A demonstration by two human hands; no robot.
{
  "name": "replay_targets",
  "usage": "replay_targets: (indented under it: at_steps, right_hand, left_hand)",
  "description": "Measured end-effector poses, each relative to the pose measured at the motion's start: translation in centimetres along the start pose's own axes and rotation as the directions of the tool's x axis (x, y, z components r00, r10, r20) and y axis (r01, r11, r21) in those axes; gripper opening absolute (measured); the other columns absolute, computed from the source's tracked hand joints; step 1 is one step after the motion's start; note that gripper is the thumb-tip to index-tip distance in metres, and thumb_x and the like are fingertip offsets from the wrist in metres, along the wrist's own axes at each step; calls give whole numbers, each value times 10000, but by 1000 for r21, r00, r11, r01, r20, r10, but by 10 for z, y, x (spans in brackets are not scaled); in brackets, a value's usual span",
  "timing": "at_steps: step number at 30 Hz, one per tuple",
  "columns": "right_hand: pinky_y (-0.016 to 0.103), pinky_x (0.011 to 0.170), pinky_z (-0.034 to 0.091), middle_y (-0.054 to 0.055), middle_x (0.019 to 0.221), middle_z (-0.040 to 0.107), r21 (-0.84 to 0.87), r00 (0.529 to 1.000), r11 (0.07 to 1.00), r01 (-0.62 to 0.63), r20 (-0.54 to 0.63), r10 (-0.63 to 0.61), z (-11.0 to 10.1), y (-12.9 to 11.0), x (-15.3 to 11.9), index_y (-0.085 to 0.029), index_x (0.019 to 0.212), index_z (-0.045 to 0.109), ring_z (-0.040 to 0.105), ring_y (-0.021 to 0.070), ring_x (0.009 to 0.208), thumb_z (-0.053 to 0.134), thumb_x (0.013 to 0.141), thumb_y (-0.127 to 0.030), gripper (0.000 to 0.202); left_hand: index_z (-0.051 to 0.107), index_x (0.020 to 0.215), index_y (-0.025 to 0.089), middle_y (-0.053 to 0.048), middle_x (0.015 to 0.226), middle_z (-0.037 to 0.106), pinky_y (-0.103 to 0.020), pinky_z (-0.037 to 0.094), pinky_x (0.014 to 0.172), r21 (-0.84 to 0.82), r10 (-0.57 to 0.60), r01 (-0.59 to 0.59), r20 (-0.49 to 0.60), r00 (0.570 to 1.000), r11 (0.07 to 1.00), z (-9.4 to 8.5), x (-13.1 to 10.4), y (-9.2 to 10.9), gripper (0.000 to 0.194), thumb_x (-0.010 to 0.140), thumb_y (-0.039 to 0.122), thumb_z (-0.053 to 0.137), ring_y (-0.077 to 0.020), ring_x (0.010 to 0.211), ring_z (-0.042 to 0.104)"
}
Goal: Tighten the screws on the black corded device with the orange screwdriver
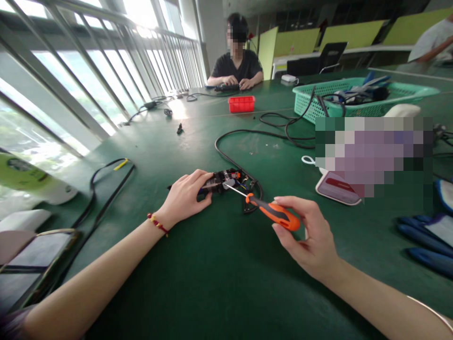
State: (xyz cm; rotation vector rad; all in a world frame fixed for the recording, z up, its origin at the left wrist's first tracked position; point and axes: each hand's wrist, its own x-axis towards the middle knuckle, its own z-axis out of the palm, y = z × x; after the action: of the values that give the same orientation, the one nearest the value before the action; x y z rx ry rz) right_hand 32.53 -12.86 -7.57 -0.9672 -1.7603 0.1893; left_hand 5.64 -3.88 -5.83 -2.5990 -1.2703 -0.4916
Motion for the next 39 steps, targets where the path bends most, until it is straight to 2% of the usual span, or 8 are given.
replay_targets:
  at_steps: [3,9,14,18,22,29,33,39]
  right_hand:
    - [309,733,567,63,1009,617,-4,1000,1000,17,-25,-17,2,-3,3,-262,1199,497,637,188,877,591,786,-157,437]
    - [250,766,551,41,1048,616,73,997,995,-65,49,61,2,6,-2,-258,1183,506,640,161,905,626,781,-192,424]
    - [302,847,519,50,1100,604,39,991,991,-131,40,129,3,7,-2,-264,1171,507,606,184,981,608,798,-213,389]
    - [344,860,515,58,1112,598,23,989,989,-144,47,143,4,7,-2,-273,1179,498,600,204,990,601,804,-230,391]
    - [319,864,526,57,1131,585,71,986,986,-153,80,147,4,8,-2,-272,1203,486,605,192,995,585,815,-213,405]
    - [255,812,541,44,1064,605,72,986,988,-136,107,128,2,4,0,-271,1193,494,632,163,925,585,817,-210,392]
    - [274,782,550,50,1045,613,64,982,988,-142,135,132,3,4,1,-262,1182,493,643,170,884,578,822,-226,371]
    - [345,879,497,59,1099,593,8,993,993,-114,35,114,4,6,-2,-273,1173,497,592,200,982,615,785,-200,412]
  left_hand:
    - [478,1208,147,-78,1086,565,-322,450,776,-7,1,-2,-6,1000,1000,2,0,-1,426,799,265,469,-202,895,571]
    - [450,1265,142,-91,1048,563,-356,451,851,-26,18,-19,-35,999,999,6,0,-4,444,834,245,435,-214,940,551]
    - [407,1281,145,-102,1133,530,-342,469,850,-112,8,-9,-15,1000,994,6,0,-3,430,859,224,406,-209,986,543]
    - [440,1138,168,-89,1146,510,-306,476,818,-232,-21,11,-42,999,973,4,-1,-1,279,863,204,405,-182,976,549]
    - [468,932,182,-72,1077,515,-276,471,765,-273,-8,-3,-37,999,962,1,-1,-2,90,866,196,407,-154,897,556]
    - [463,899,187,-60,1083,519,-268,446,812,-337,-18,7,-30,999,941,0,-1,-3,84,900,208,381,-144,927,544]
    - [463,888,191,-49,1078,537,-266,447,807,-361,-47,31,-36,998,932,0,-1,-2,89,907,219,381,-140,926,551]
    - [459,885,193,-46,1060,555,-269,451,804,-377,-84,63,-40,996,924,1,0,-1,82,904,214,382,-142,927,556]
